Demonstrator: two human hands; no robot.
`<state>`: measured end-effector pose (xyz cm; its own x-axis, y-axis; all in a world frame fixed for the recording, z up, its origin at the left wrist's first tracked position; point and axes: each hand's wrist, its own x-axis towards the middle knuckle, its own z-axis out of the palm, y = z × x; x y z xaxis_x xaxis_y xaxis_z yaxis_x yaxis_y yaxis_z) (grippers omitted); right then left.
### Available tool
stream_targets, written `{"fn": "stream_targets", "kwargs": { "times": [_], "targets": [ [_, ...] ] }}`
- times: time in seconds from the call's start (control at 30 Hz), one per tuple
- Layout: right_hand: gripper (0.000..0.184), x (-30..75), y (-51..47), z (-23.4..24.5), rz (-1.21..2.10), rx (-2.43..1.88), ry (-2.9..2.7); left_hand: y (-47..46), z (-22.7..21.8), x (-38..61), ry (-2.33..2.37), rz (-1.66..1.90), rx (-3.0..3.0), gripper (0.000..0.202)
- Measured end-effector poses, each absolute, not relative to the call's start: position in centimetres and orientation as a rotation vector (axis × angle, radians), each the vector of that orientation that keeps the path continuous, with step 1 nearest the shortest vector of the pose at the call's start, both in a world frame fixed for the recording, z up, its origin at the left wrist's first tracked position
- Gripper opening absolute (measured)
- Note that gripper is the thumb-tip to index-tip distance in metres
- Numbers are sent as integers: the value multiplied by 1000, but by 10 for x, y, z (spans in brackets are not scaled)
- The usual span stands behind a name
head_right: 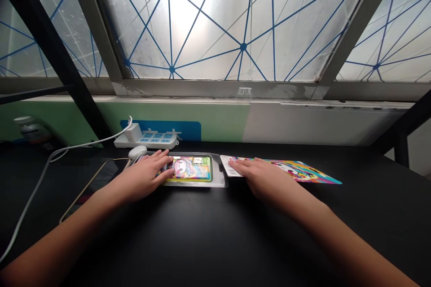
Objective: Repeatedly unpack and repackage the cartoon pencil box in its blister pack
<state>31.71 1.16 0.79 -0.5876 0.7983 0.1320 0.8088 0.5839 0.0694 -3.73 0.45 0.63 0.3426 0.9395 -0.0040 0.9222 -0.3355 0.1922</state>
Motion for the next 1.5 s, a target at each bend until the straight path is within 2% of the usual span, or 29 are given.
{"fn": "stream_targets", "kwargs": {
  "times": [0.1, 0.27, 0.4, 0.53, 0.63, 0.7, 0.73, 0.83, 0.93, 1.0, 1.5],
  "targets": [
    [60, 320, 11, 12, -349, -1351, -2578, 5, 7, -37, 1697, 159, 2472, 62],
    [62, 295, -13, 25, -642, -955, -2377, 5, 3, -32, 1665, 178, 2523, 60],
    [49, 249, -57, 25, -701, -708, -2489, 7, -4, -28, 1631, 313, 2536, 56],
    [40, 202, -95, -17, -801, -495, -2495, 8, -7, -28, 1532, 502, 2511, 61],
    [34, 174, -104, -60, -787, -481, -2343, 7, -8, -28, 1528, 524, 2528, 49],
    [28, 163, -100, -72, -699, -484, -2390, 7, -10, -27, 1529, 516, 2539, 41],
    [31, 159, -95, -71, -602, -504, -2457, 7, -10, -27, 1527, 515, 2547, 39],
    [59, 157, -75, -46, -74, -615, -2708, 7, -12, -27, 1519, 516, 2568, 39],
    [53, 161, -59, -19, 474, -649, -2806, 8, -14, -27, 1501, 528, 2595, 37],
    [51, 164, -54, -12, 648, -650, -2806, 9, -15, -27, 1484, 546, 2628, 36],
    [47, 172, -43, -16, 713, -502, -2782, 14, -13, -31, 1432, 424, 2678, 44]
  ]
}}
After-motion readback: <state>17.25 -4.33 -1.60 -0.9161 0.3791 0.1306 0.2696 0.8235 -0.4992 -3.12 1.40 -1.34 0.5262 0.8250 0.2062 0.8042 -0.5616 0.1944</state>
